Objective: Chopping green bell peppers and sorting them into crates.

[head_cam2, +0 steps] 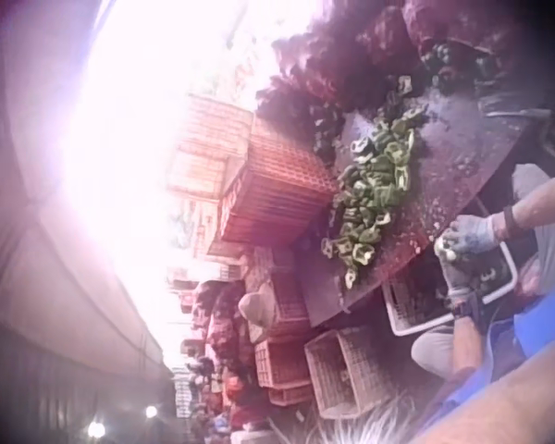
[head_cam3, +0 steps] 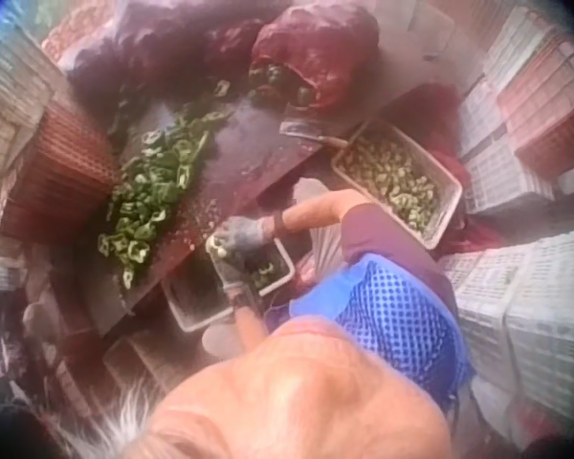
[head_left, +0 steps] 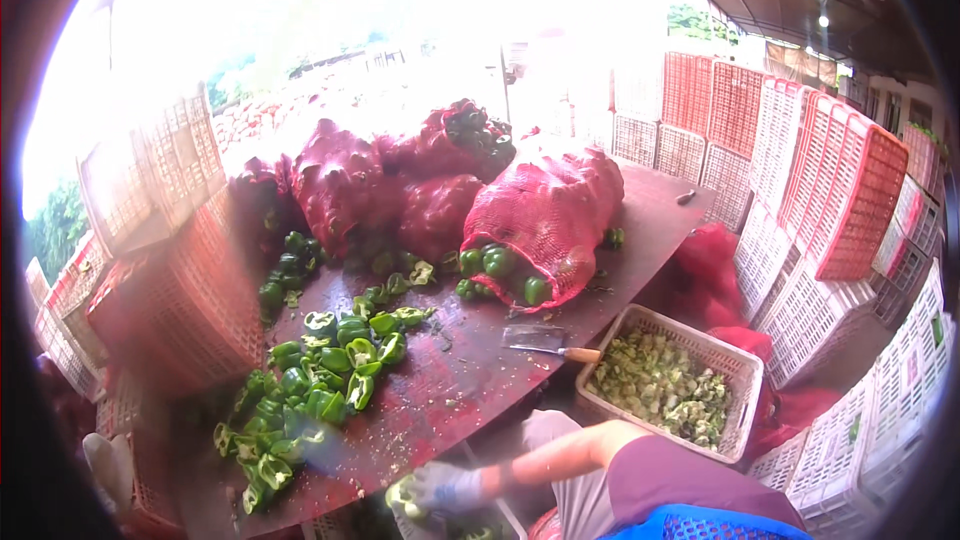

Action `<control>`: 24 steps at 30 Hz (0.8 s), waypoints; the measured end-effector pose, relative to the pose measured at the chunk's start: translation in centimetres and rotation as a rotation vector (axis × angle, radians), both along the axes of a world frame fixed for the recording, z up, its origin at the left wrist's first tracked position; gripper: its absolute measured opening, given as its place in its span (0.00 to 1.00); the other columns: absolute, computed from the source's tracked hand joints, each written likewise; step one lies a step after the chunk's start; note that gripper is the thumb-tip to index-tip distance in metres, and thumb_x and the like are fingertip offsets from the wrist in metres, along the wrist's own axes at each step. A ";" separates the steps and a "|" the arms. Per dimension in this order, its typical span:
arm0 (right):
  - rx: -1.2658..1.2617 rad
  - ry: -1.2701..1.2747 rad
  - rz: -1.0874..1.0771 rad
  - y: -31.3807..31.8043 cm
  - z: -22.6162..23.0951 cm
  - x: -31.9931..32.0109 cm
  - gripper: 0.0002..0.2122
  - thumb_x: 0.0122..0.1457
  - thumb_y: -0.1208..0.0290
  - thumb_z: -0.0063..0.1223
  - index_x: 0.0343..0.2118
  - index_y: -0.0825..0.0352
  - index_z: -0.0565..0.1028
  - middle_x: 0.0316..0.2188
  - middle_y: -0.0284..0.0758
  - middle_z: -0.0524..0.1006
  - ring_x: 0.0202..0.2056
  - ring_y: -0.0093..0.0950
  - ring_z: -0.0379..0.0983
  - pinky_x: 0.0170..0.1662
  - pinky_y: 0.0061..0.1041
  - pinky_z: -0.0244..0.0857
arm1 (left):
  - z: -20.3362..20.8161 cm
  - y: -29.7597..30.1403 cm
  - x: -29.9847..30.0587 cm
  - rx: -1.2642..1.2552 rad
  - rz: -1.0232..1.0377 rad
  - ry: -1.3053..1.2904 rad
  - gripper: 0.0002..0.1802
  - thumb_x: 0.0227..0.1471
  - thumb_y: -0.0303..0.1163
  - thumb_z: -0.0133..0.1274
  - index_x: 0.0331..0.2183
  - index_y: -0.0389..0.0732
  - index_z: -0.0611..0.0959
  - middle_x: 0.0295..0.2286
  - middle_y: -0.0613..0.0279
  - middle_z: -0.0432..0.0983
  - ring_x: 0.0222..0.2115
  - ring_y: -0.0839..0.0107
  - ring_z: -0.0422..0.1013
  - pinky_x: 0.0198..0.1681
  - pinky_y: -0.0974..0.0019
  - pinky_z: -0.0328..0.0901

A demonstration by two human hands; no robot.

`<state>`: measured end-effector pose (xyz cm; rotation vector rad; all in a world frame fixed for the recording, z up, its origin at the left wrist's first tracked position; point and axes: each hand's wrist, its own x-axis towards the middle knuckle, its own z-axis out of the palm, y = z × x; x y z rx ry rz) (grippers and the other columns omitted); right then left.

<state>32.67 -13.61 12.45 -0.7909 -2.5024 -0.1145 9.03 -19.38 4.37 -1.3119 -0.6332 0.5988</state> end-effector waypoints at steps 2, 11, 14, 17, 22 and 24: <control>-0.118 0.010 -0.033 -2.0 -0.4 -1.9 0.08 0.52 0.65 0.59 0.33 0.60 0.81 0.38 0.40 0.78 0.38 0.39 0.78 0.39 0.40 0.73 | 1.7 1.2 3.7 -0.827 -0.413 -1.581 0.32 0.64 0.50 0.51 0.61 0.42 0.73 0.55 0.48 0.76 0.54 0.51 0.73 0.58 0.47 0.67; -0.472 0.315 -0.240 -5.8 7.6 1.4 0.17 0.58 0.61 0.63 0.49 0.59 0.78 0.39 0.43 0.81 0.43 0.46 0.80 0.45 0.44 0.74 | 7.1 -2.7 5.9 -1.403 -0.611 -3.611 0.21 0.69 0.46 0.47 0.54 0.44 0.78 0.50 0.60 0.78 0.48 0.66 0.78 0.50 0.56 0.76; -0.473 0.252 -0.197 -7.6 8.8 -0.3 0.17 0.58 0.61 0.62 0.49 0.58 0.77 0.38 0.43 0.81 0.42 0.45 0.80 0.44 0.45 0.74 | 10.2 -4.7 6.4 -1.048 -0.660 -3.588 0.18 0.67 0.37 0.54 0.53 0.40 0.75 0.43 0.61 0.78 0.42 0.72 0.77 0.44 0.67 0.75; -0.374 -0.003 -0.196 -7.8 7.6 -1.1 0.15 0.58 0.63 0.61 0.47 0.58 0.76 0.37 0.43 0.80 0.41 0.43 0.81 0.43 0.45 0.75 | 8.6 -5.1 6.5 -0.880 -0.515 -3.408 0.19 0.64 0.34 0.58 0.53 0.39 0.77 0.44 0.61 0.77 0.43 0.74 0.74 0.46 0.68 0.72; -0.374 -0.009 -0.156 -7.6 3.2 -1.4 0.10 0.58 0.68 0.57 0.41 0.64 0.74 0.34 0.43 0.81 0.36 0.43 0.82 0.37 0.42 0.76 | 6.3 -5.6 7.5 -0.712 -0.395 -3.133 0.18 0.62 0.31 0.57 0.53 0.40 0.78 0.46 0.61 0.76 0.44 0.74 0.72 0.47 0.67 0.70; -0.396 -0.013 -0.138 -7.3 2.9 -0.9 0.10 0.58 0.68 0.58 0.41 0.64 0.74 0.32 0.44 0.82 0.34 0.44 0.83 0.36 0.42 0.76 | 6.0 -5.7 7.8 -0.751 -0.337 -3.196 0.20 0.62 0.34 0.55 0.53 0.37 0.77 0.46 0.61 0.77 0.46 0.72 0.72 0.51 0.65 0.69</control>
